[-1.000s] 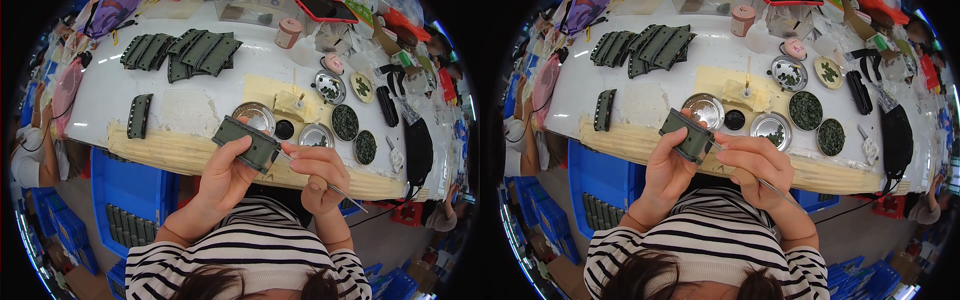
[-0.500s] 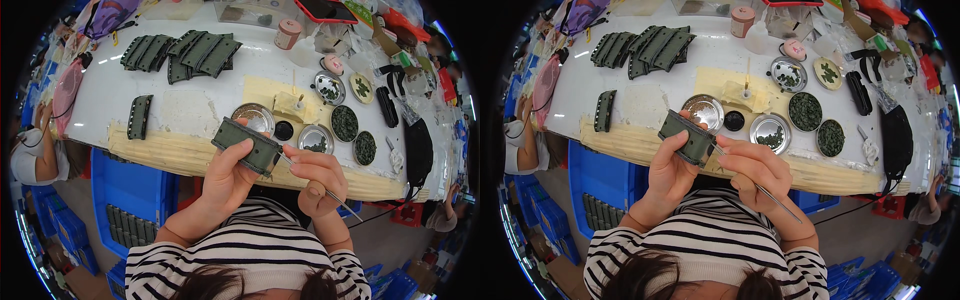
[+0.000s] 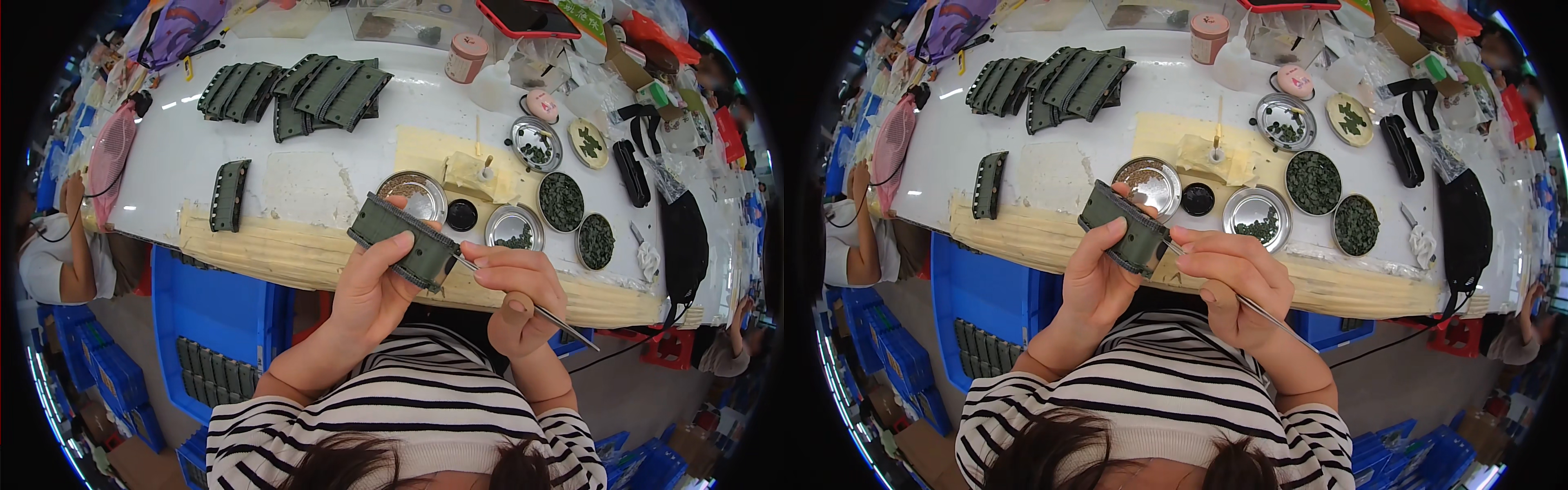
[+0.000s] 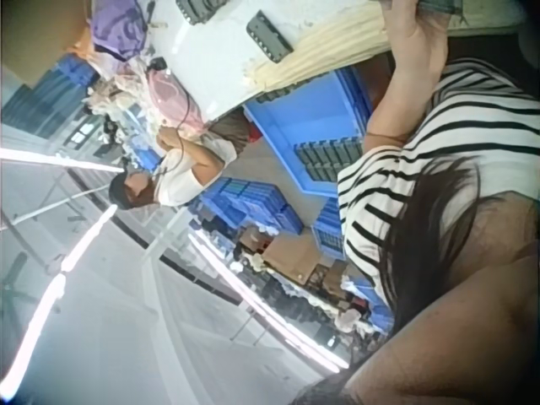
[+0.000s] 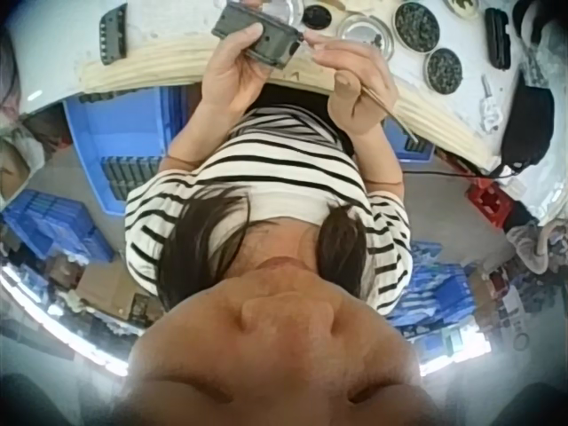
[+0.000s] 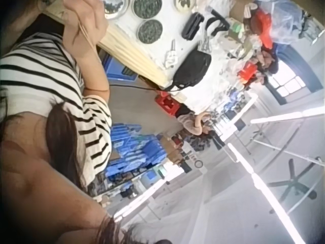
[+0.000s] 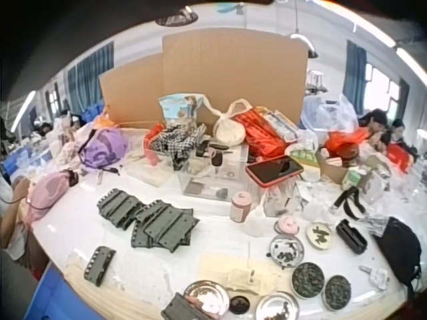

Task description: The recorder is assembling small toy tank parts, applying liquid with a brush and using tweezers for precision placement.

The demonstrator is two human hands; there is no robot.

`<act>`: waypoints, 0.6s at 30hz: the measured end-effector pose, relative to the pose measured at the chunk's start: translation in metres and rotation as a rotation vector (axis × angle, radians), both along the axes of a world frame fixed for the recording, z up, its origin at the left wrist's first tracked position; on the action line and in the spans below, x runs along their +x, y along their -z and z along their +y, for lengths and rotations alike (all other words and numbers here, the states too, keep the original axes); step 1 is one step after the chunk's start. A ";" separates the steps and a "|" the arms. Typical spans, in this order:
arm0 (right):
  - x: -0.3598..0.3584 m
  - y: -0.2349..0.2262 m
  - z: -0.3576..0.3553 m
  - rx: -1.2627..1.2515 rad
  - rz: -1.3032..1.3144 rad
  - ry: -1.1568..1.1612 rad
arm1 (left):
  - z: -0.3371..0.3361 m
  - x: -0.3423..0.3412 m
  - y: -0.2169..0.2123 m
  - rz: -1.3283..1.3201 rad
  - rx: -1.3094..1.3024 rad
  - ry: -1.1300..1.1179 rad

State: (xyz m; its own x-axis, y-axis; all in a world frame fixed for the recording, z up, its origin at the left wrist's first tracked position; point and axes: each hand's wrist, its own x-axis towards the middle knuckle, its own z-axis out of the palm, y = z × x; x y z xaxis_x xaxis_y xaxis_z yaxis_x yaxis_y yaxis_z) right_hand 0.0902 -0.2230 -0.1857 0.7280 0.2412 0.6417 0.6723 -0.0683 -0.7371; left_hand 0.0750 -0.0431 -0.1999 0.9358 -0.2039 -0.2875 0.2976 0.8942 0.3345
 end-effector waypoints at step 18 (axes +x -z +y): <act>-0.005 -0.003 -0.003 -0.054 -0.044 -0.003 | 0.002 0.003 -0.003 0.035 0.010 0.050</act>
